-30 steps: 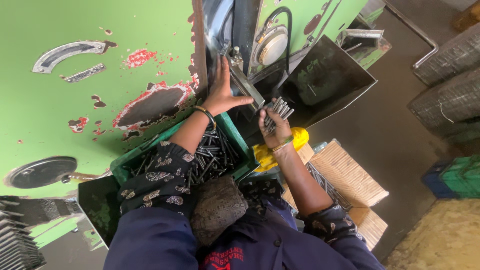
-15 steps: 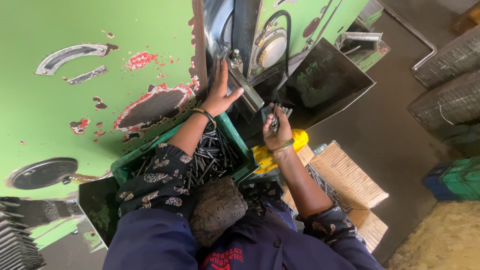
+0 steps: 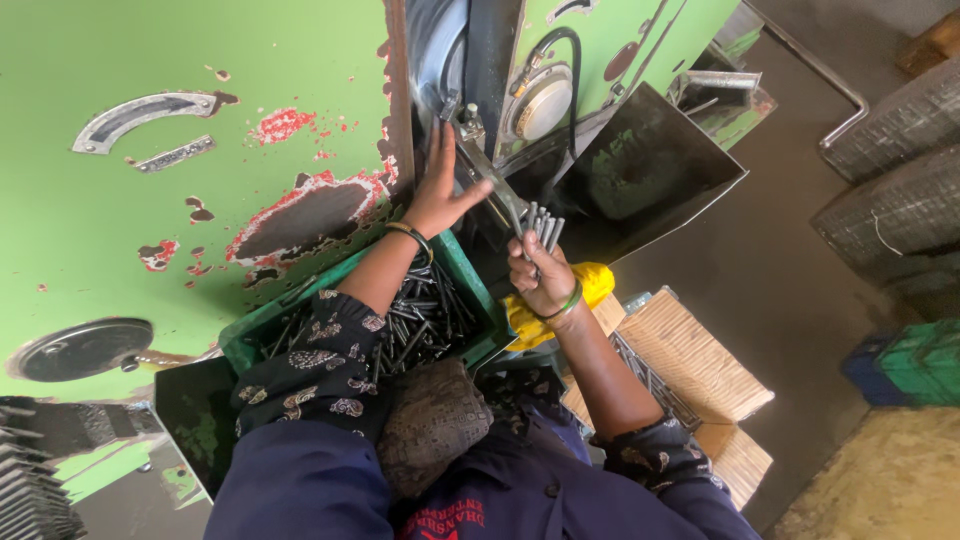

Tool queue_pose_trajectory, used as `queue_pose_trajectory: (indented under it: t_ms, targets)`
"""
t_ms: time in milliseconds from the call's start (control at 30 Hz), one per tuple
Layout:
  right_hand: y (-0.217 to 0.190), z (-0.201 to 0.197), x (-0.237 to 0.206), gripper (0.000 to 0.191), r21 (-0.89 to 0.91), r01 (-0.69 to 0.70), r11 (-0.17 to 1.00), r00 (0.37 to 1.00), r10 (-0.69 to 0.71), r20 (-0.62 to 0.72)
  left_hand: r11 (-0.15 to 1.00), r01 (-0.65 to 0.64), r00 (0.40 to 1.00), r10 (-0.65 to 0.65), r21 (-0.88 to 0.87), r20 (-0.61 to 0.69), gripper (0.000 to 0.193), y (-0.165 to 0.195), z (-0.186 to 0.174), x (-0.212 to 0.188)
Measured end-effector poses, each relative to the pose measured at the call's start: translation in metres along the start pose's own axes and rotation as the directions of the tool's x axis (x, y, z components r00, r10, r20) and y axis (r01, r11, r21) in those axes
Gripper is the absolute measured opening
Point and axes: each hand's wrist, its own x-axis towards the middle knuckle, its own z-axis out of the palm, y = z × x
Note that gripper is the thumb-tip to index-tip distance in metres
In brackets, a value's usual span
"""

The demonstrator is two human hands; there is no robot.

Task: The person repeatedly picks small metal rods from a cardboard box and grinds them against a rotating grinding wheel. After grinding, the rods are placed into a green plastic bin. The process is repeated continuously throughout the clip.

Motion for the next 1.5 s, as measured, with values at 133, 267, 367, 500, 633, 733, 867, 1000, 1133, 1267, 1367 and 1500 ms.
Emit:
queue_pose_trajectory:
  t_ms: [133, 267, 367, 500, 633, 733, 867, 1000, 1133, 1267, 1367, 1500]
  targets:
    - [0.002, -0.01, 0.007, 0.027, 0.005, -0.044, 0.999, 0.988, 0.044, -0.15, 1.0, 0.017, 0.994, -0.014, -0.024, 0.105, 0.152, 0.01, -0.007, 0.004]
    - [0.005, -0.024, 0.011, 0.032, 0.045, -0.017, 0.999, 0.986, 0.024, -0.166, 1.0, 0.004, 0.992, -0.002, -0.017, 0.123, 0.153, 0.014, -0.009, 0.004]
    - [0.007, -0.033, 0.016, 0.027, 0.062, -0.01, 0.998, 0.974, 0.024, -0.227, 0.999, -0.005, 0.992, 0.012, -0.053, 0.128, 0.138, 0.006, -0.008, 0.003]
    - [0.005, -0.038, 0.019, 0.02, 0.191, -0.024, 0.981, 0.968, 0.07, -0.241, 0.999, -0.023, 1.0, 0.024, -0.027, 0.017, 0.105, -0.007, 0.003, 0.0]
    - [0.004, -0.034, 0.019, 0.031, 0.201, 0.034, 0.979, 0.955, 0.027, -0.295, 0.99, 0.093, 0.988, -0.079, 0.104, -0.13, 0.075, -0.005, 0.013, 0.0]
    - [0.003, -0.028, 0.019, 0.037, 0.153, 0.052, 0.987, 0.937, 0.005, -0.35, 0.99, 0.117, 0.993, -0.116, 0.084, -0.014, 0.109, 0.0, 0.007, 0.001]
    - [0.002, -0.022, 0.018, 0.04, 0.102, 0.043, 0.994, 0.935, -0.004, -0.355, 0.999, -0.052, 0.996, 0.053, -0.009, 0.076, 0.153, 0.009, -0.006, 0.003]
    - [0.002, -0.024, 0.017, 0.044, 0.093, 0.034, 0.995, 0.957, -0.006, -0.291, 1.0, 0.006, 0.994, -0.004, -0.016, 0.114, 0.149, 0.009, -0.007, 0.003]
    - [0.002, -0.028, 0.015, 0.044, 0.084, 0.045, 0.995, 0.981, -0.028, -0.19, 0.998, 0.051, 0.992, -0.045, -0.045, 0.118, 0.13, 0.0, -0.005, 0.002]
    - [0.002, -0.027, 0.015, 0.039, 0.089, 0.022, 0.996, 0.982, -0.004, -0.191, 0.996, 0.043, 0.994, -0.034, -0.084, 0.106, 0.117, -0.006, -0.003, 0.001]
    - [0.003, -0.024, 0.016, 0.022, 0.088, 0.03, 0.996, 0.957, -0.003, -0.291, 0.993, 0.037, 0.995, -0.027, -0.108, 0.092, 0.11, -0.006, -0.003, 0.001]
    - [0.005, -0.02, 0.015, 0.015, 0.04, 0.023, 0.999, 0.954, -0.01, -0.3, 0.994, 0.011, 0.998, -0.004, -0.105, 0.067, 0.101, -0.005, -0.002, 0.001]
